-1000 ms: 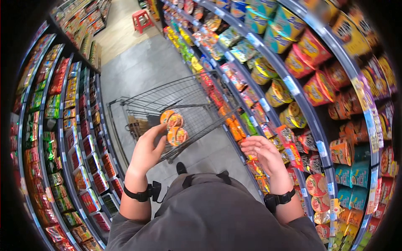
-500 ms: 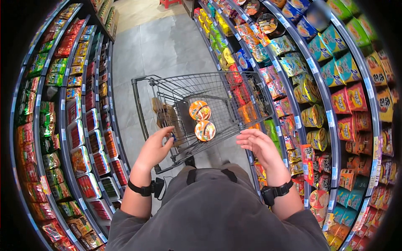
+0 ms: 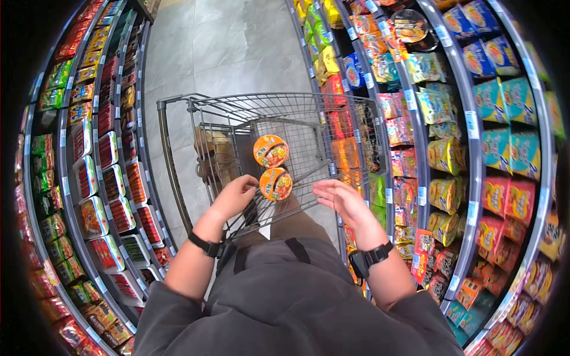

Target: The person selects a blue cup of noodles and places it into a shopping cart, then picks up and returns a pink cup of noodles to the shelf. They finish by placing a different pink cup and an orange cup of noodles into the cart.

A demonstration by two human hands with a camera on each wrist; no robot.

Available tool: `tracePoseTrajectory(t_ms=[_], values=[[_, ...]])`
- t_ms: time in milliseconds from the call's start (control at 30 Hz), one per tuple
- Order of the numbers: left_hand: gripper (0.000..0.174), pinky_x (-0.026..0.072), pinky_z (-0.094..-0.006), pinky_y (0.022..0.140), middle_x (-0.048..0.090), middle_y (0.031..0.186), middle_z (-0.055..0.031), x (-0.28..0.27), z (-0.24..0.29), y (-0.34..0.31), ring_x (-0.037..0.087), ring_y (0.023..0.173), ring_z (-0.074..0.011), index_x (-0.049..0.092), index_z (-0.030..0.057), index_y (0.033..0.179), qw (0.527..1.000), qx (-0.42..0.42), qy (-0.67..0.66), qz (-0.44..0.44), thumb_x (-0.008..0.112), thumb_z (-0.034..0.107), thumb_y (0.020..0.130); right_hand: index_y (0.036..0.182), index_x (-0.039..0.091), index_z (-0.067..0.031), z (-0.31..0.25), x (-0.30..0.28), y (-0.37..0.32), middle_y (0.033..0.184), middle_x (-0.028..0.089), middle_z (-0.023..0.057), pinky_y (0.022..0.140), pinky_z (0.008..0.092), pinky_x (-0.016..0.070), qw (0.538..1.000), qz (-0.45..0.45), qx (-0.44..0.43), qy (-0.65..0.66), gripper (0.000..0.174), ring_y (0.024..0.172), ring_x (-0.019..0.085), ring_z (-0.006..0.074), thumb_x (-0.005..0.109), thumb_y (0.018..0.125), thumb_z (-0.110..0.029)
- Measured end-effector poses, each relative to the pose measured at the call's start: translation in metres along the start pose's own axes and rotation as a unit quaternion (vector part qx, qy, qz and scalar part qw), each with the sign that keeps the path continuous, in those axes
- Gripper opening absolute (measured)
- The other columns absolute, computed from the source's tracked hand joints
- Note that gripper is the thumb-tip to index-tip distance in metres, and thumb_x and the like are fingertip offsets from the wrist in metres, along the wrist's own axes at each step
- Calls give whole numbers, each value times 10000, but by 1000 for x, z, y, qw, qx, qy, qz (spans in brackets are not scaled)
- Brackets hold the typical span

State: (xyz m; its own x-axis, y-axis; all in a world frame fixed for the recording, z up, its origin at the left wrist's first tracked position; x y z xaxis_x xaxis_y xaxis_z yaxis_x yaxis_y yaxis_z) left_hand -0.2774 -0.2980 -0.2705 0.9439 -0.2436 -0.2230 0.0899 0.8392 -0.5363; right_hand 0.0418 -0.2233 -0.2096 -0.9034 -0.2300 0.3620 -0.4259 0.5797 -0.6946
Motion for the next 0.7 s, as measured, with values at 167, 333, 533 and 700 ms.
tracePoseTrajectory(t_ms=[167, 333, 533, 700], values=[[282, 534, -345, 883, 735, 1043, -147, 46, -71, 60, 696, 990, -219, 656, 10, 1203, 996, -76, -47, -3, 632, 161, 967, 1295, 638, -38, 46, -34, 95, 1349, 656, 104, 1127, 434, 441, 994, 26, 94, 51, 323, 1332, 576, 271, 572, 1022, -196], [294, 529, -404, 945, 722, 1075, -229, 82, -116, 97, 699, 1050, -328, 674, 8, 1151, 980, -191, 44, 19, 651, 205, 934, 1267, 656, -62, 107, -50, 165, 1266, 660, 68, 1038, 369, 454, 966, 54, 239, -75, 341, 1180, 600, 205, 614, 997, -266], [359, 515, -387, 948, 722, 1130, -204, 101, -145, 120, 690, 1066, -320, 646, -17, 1229, 968, -226, 106, 36, 623, 213, 954, 1196, 704, -32, 151, -55, 199, 1139, 698, 76, 974, 330, 453, 956, 14, 245, -162, 325, 1104, 600, 184, 621, 968, -248], [303, 513, -344, 933, 727, 1112, -120, 113, -169, 125, 670, 1022, -205, 655, -25, 1196, 962, -257, -61, 64, 614, 131, 939, 1262, 684, -14, 141, -48, 201, 1197, 701, 101, 975, 346, 458, 944, -31, 245, -218, 383, 1151, 605, 203, 619, 957, -237]])
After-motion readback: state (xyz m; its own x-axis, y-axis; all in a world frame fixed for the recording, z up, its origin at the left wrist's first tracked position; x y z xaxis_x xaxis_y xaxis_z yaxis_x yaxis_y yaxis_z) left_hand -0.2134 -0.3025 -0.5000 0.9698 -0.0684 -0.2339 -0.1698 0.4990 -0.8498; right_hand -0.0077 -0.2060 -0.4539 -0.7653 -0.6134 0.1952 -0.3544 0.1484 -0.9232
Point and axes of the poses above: each hand's wrist, its own y-axis towards the middle knuckle, its own x-axis out of the palm, z = x × y, the point moved 3 cm from there along y, towards the middle knuckle
